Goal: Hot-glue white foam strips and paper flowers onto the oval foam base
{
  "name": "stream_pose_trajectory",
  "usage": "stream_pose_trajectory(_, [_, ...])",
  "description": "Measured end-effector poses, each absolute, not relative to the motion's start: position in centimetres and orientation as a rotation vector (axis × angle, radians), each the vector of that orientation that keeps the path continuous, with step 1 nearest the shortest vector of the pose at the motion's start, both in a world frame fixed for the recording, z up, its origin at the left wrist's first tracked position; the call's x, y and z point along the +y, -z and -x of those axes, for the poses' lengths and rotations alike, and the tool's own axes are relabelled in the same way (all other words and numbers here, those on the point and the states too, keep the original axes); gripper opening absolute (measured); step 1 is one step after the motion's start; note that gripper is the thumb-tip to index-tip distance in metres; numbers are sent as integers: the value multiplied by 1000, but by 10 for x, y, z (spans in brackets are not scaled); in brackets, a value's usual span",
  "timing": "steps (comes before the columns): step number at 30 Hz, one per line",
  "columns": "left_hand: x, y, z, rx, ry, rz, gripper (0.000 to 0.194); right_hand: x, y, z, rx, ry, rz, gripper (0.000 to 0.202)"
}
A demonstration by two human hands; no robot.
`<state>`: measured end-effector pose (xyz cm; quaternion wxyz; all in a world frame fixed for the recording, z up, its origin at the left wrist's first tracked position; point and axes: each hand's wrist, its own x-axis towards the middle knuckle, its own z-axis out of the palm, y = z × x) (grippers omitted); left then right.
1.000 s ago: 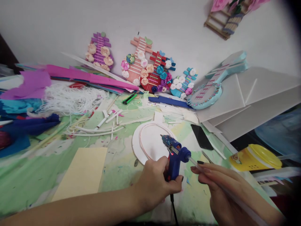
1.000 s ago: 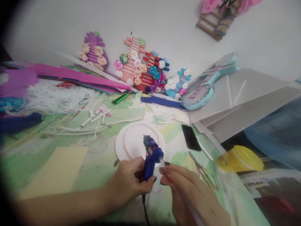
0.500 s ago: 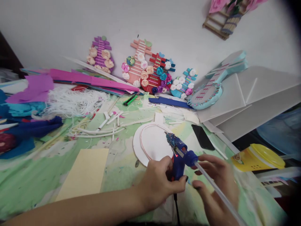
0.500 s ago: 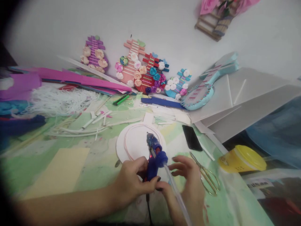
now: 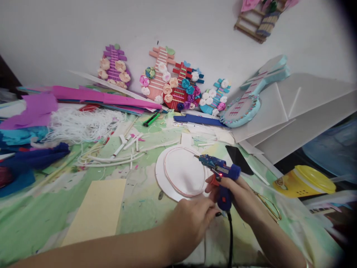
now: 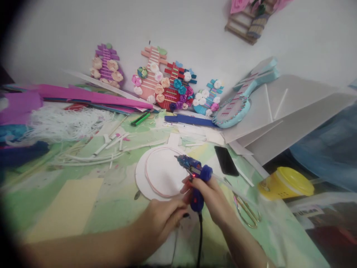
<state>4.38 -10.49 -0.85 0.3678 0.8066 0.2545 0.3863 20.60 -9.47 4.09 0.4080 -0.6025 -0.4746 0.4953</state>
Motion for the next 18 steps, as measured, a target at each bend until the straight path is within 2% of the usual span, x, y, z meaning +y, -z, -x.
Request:
stream_pose_trajectory(5, [-98, -8, -29, 651, -1198, -2208, 24, -70, -39, -220, -1283, -1467, 1563, 20])
stream_pose_trajectory(10, [-64, -30, 4, 961, -1480, -2230, 25, -52, -37, -210, -1508, -1491, 1675, 24])
stream_pose_trajectory(14, [-35, -31, 31, 1325, -1458, -2058, 30, -31, -40, -204, -1587, -1367, 1702, 27])
stream_pose_trajectory(18, [-24, -28, 41, 1415, -1406, -1896, 34, -19, -45, -216, -1563, -1286, 1734, 25])
